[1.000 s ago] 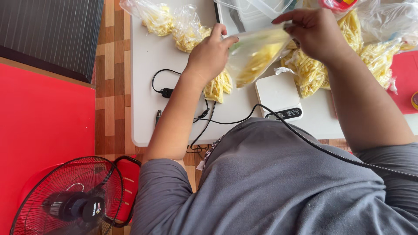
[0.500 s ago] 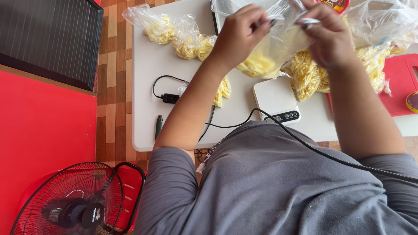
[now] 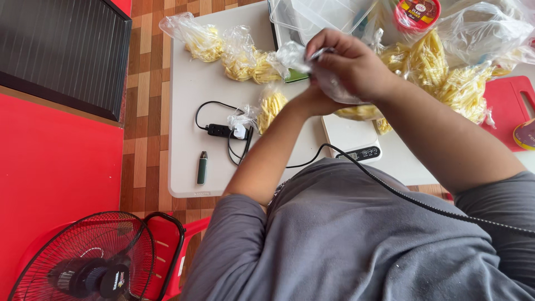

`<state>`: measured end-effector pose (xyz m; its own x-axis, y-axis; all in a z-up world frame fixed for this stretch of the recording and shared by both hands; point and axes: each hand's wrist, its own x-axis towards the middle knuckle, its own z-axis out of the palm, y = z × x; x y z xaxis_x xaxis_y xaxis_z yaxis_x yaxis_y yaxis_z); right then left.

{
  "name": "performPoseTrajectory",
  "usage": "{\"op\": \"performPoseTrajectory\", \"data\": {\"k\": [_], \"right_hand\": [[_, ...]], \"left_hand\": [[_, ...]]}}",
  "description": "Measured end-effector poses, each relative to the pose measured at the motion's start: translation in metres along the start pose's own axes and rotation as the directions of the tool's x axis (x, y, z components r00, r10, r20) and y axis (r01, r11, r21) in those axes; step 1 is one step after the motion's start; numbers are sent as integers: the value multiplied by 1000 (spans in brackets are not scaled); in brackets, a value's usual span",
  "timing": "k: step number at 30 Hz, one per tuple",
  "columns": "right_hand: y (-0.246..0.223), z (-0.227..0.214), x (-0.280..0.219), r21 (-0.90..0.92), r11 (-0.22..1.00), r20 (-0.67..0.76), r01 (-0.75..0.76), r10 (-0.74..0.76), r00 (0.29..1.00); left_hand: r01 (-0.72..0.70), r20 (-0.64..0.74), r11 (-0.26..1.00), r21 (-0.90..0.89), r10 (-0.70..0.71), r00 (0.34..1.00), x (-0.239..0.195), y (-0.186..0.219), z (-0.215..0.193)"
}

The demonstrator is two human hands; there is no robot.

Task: The person repeatedly weighs portions of yellow noodles on a digital scale, places them into clear plastic bags, and ties the bags closed. Completed bags are set aside on the table. A second person is visible in the background handling bottles and containers.

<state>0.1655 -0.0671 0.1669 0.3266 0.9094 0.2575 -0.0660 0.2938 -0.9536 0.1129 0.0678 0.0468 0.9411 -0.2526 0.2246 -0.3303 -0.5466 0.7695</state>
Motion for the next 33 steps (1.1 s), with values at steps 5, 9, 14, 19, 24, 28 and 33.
{"op": "performPoseTrajectory", "data": {"k": [5,9,14,19,24,28,33], "right_hand": [[-23,-38,-19,-274,946,-149,176,-222,963],[-17,-69,-57,-288,939,-140,188,-236,962],[41,-42,-74,-700,713,-111,-52,-36,993],[66,-46,-97,-605,780,-106,-158,117,987],[35,-71,-97,-501,809,-22,307,-367,930],[13,-61,-70,-726,488,18,484,-690,723],[-7,-38,-42,-884,-34,275,466,-844,460]], "left_hand": [[0,-166,659,-752,-189,968,-8,-22,22],[-113,-193,416,-902,-157,969,-35,-9,6],[-219,-359,696,-684,-59,932,-50,19,11],[24,-165,821,-571,-143,976,-63,10,26],[-24,-71,863,-505,-15,997,-40,11,2],[-383,-122,922,50,387,914,2,40,-10],[-387,-42,874,293,416,908,57,78,-18]]}}
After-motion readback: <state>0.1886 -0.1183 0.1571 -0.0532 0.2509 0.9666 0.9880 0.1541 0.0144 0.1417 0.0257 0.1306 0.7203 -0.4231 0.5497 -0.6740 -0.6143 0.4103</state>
